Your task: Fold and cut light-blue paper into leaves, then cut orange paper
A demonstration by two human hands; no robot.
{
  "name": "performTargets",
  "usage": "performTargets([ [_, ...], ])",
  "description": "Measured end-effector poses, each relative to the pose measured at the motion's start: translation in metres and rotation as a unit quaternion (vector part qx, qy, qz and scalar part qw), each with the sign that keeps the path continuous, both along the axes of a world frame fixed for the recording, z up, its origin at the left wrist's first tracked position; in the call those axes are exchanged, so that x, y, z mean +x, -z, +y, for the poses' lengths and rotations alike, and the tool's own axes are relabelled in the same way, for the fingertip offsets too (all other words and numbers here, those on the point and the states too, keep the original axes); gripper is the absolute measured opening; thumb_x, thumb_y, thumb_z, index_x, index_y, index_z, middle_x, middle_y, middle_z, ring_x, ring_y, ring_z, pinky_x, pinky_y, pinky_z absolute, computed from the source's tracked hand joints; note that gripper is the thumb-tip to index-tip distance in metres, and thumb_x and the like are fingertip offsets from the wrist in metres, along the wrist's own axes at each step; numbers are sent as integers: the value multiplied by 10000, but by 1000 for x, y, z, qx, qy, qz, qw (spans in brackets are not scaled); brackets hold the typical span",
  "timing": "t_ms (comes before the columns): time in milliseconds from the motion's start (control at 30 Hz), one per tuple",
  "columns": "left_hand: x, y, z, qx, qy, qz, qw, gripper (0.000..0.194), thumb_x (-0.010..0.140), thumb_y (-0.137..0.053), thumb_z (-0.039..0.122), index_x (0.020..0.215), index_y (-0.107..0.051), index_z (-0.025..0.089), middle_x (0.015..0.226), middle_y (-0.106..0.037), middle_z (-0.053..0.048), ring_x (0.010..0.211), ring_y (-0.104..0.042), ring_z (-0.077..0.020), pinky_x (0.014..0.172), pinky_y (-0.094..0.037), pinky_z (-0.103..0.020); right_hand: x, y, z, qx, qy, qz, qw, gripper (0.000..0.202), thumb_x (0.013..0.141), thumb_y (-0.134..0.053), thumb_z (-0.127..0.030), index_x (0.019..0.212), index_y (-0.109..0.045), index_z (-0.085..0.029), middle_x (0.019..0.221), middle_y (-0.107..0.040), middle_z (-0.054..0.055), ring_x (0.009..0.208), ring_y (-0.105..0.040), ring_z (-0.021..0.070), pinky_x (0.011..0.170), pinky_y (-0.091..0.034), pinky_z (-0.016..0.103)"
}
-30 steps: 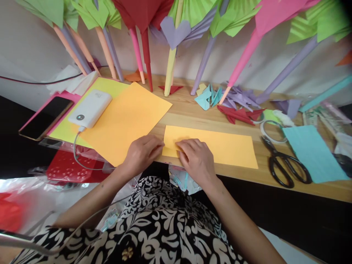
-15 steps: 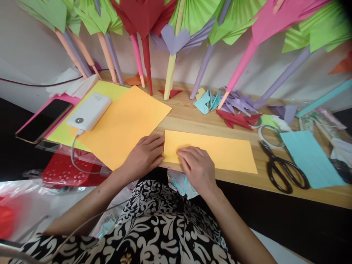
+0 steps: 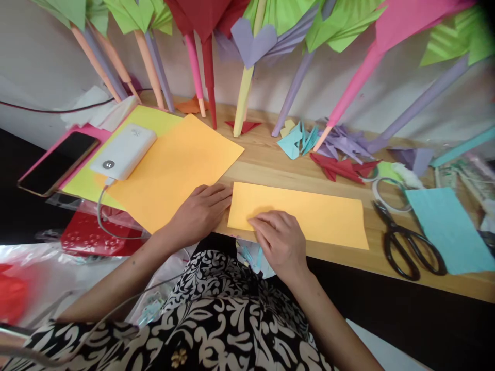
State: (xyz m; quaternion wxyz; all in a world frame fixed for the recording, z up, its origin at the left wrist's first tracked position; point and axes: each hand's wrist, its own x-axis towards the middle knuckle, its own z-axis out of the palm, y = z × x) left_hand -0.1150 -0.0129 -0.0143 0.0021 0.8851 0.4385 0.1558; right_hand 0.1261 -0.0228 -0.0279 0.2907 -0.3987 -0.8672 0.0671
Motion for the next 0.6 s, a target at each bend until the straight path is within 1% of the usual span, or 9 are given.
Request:
performTargets([
  [67,-2,0,1,6,4,7,1000,347,992,-420,179,1280,-604,120,1379,-604,-111,1285,-515,-277,985,-424,-411,0,0,0,-1,-5,-5,1000,227,931,-542,-119,1054,-704,-219,952,-703,40,905,-583,214,796,-435,373],
  [267,-5,1,3,18,5,17,1000,333,986,-437,180,1260,-615,116,1364,-620,-93,1271,-523,-281,981,-422,-407,0,-2,0,10,-18,-11,1000,235,902,-563,-108,1055,-706,-215,954,-695,40,893,-559,215,800,-428,377],
  [600,-6,3,3,11,2,-1,1000,342,976,-433,177,1257,-617,111,1365,-618,-99,1276,-510,-279,984,-414,-413,-1,-1,-1,25,-19,-4,1000,228,893,-568,-114,1039,-709,-219,927,-690,36,876,-559,212,791,-432,375],
])
